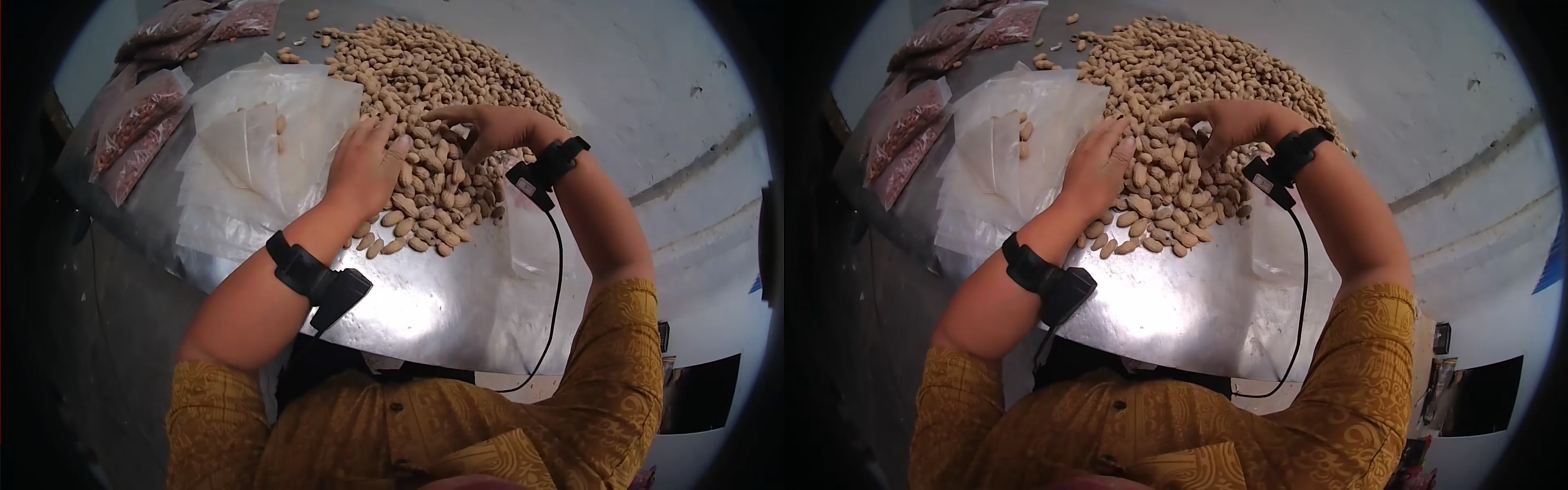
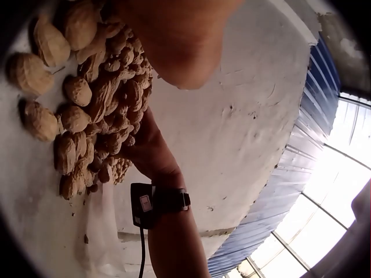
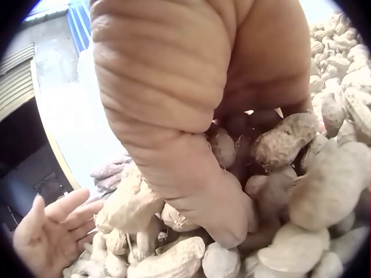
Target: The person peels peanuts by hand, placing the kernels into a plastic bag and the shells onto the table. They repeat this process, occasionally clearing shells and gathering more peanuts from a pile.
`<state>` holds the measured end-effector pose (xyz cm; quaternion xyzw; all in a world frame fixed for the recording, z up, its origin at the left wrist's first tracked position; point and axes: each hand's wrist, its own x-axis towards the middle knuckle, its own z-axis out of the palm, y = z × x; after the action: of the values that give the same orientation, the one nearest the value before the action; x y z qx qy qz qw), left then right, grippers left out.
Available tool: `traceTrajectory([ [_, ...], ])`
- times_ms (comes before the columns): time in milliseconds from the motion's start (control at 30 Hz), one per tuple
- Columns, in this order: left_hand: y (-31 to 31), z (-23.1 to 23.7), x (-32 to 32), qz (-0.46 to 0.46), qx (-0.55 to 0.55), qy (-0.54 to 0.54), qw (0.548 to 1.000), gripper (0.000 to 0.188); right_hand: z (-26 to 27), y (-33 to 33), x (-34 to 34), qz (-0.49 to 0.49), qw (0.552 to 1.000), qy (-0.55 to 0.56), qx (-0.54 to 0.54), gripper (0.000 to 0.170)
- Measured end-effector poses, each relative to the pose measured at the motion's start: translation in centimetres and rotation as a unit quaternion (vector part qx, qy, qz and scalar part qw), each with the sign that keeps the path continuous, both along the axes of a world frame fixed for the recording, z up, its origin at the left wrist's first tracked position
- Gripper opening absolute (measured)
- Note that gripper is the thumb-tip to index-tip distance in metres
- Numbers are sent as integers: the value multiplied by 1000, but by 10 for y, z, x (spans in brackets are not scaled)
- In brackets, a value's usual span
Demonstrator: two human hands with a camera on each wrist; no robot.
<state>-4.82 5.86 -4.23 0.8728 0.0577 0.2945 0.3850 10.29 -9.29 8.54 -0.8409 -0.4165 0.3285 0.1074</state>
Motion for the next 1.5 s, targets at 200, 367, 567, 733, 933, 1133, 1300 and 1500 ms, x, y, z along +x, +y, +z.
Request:
traceTrajectory([
  [200, -3, 0, -2, -9, 23, 13, 1000, 54, -14, 51, 119, 16, 928, -335, 163, 54],
  [367, -1, -2, -4, -3, 56, 9, 998, 53, -58, 89, 141, -133, 979, -82, 128, 65],
  [567, -4, -3, -6, -1, 75, 52, 996, 58, -63, 91, 111, -69, 991, -103, 51, 63],
  [733, -4, -1, -5, -8, 98, 81, 992, 60, -60, 67, 67, -26, 994, -105, 32, 64],
  [933, -4, -2, -4, -6, 115, 92, 989, 56, -37, 32, -1, -34, 999, -11, 29, 60],
  [1133, -7, 3, -7, -21, 175, 121, 977, 58, -32, -18, -41, 62, 983, -165, 54, 63],
  [1300, -4, -4, -1, -40, 180, 101, 978, 58, -26, -64, -83, 31, 942, -310, 126, 56],
  [1500, -18, 16, -26, -81, 245, 142, 956, 74, -14, -129, -174, -4, 991, -89, 100, 35],
])
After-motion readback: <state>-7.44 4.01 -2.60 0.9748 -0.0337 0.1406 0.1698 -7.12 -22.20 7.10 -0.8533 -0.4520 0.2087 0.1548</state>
